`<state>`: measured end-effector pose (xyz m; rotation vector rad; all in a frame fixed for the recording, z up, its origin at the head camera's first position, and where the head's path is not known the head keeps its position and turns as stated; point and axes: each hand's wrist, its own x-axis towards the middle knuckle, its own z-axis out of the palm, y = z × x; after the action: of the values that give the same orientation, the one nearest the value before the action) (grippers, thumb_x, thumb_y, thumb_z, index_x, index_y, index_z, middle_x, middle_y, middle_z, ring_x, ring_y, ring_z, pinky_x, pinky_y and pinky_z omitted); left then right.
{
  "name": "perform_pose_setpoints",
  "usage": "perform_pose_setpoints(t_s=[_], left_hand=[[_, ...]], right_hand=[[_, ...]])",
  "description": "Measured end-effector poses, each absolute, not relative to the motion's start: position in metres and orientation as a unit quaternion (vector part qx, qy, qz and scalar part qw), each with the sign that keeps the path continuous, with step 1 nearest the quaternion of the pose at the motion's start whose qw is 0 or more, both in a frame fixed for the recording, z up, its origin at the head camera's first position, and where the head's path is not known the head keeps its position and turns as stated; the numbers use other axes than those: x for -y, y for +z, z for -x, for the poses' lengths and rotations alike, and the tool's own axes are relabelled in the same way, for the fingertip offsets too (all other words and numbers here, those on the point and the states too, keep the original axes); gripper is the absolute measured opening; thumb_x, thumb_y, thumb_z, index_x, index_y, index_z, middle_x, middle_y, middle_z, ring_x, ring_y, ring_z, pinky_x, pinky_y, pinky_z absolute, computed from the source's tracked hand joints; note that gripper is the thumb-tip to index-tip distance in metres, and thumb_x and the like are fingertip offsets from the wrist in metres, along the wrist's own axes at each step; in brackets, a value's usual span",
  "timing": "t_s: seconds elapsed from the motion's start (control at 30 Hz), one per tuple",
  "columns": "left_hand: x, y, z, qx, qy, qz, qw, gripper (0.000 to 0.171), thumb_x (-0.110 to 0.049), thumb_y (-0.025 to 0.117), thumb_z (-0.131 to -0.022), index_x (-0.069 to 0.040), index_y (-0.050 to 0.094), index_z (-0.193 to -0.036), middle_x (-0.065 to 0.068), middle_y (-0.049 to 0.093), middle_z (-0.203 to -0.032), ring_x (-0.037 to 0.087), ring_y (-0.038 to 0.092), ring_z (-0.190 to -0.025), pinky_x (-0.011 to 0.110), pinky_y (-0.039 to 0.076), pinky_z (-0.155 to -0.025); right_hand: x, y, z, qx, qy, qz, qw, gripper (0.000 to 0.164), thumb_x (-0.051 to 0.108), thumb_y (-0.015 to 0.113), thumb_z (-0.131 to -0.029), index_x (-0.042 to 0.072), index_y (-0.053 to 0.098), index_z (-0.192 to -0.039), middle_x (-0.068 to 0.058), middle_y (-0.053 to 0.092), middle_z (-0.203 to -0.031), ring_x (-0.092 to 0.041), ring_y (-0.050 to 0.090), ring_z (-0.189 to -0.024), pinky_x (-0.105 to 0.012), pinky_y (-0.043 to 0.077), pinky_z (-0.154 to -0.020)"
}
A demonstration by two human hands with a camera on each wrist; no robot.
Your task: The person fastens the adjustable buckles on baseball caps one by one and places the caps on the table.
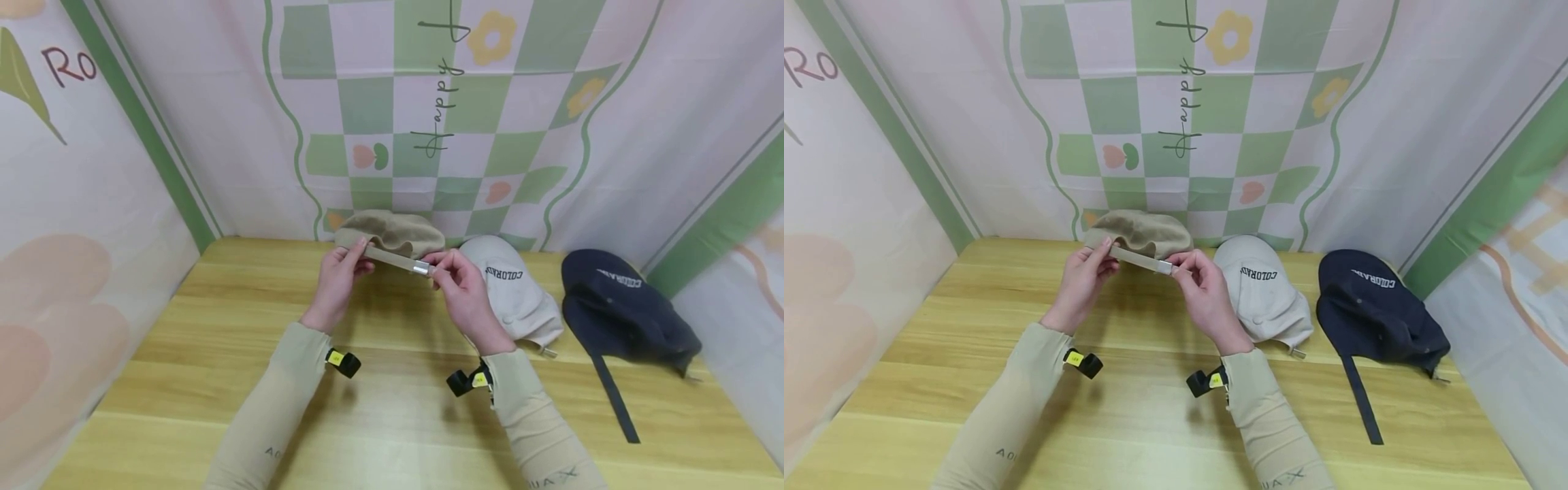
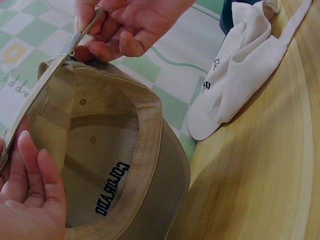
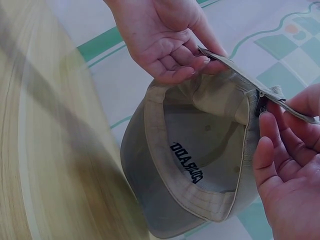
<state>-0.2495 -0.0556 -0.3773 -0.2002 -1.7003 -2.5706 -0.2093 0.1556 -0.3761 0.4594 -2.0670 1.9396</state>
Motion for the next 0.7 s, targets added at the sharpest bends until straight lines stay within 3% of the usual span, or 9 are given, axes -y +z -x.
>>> perform_pose_setpoints(t_s=[0.3, 0.5, 0.63, 0.7], left_hand=[[0.0559, -0.3776, 0.2489, 0.558, -0.827, 0.067, 0.024, 0.019, -0.015, 0.059, -0.106, -0.006, 0.070, -0.093, 0.003, 0.069, -0.097, 0.011, 0.061, -0.073, 0.024, 0.056, -0.074], [0.0559, -0.3787, 0.2493, 0.558, -0.827, 0.066, 0.023, 0.020, -0.016, 0.059, -0.106, -0.008, 0.071, -0.092, 0.005, 0.068, -0.098, 0.011, 0.061, -0.073, 0.024, 0.056, -0.074], [0.0555, -0.3791, 0.2494, 0.557, -0.827, 0.069, 0.023, 0.020, -0.015, 0.058, -0.106, -0.008, 0.071, -0.093, 0.006, 0.068, -0.099, 0.011, 0.061, -0.072, 0.023, 0.056, -0.073], [0.0554, -0.3790, 0.2493, 0.557, -0.827, 0.070, 0.023, 0.019, -0.015, 0.058, -0.106, -0.007, 0.070, -0.093, 0.005, 0.068, -0.098, 0.011, 0.061, -0.072, 0.023, 0.056, -0.072]], right_hand=[[-0.1550, -0.3763, 0.2091, 0.705, 0.679, -0.170, 0.117, 0.015, -0.006, 0.049, -0.100, -0.006, 0.045, -0.086, -0.019, 0.065, -0.116, -0.023, 0.058, -0.086, -0.023, 0.048, -0.071], [-0.1540, -0.3759, 0.2090, 0.702, 0.681, -0.174, 0.114, 0.015, -0.007, 0.047, -0.100, -0.005, 0.044, -0.086, -0.021, 0.066, -0.118, -0.035, 0.058, -0.086, -0.023, 0.047, -0.068], [-0.1537, -0.3757, 0.2094, 0.703, 0.680, -0.175, 0.111, 0.015, -0.008, 0.045, -0.100, -0.005, 0.043, -0.085, -0.021, 0.066, -0.118, -0.041, 0.057, -0.088, -0.029, 0.048, -0.068], [-0.1540, -0.3759, 0.2096, 0.704, 0.679, -0.175, 0.109, 0.015, -0.008, 0.044, -0.100, -0.004, 0.043, -0.086, -0.021, 0.066, -0.119, -0.038, 0.058, -0.088, -0.032, 0.048, -0.068]])
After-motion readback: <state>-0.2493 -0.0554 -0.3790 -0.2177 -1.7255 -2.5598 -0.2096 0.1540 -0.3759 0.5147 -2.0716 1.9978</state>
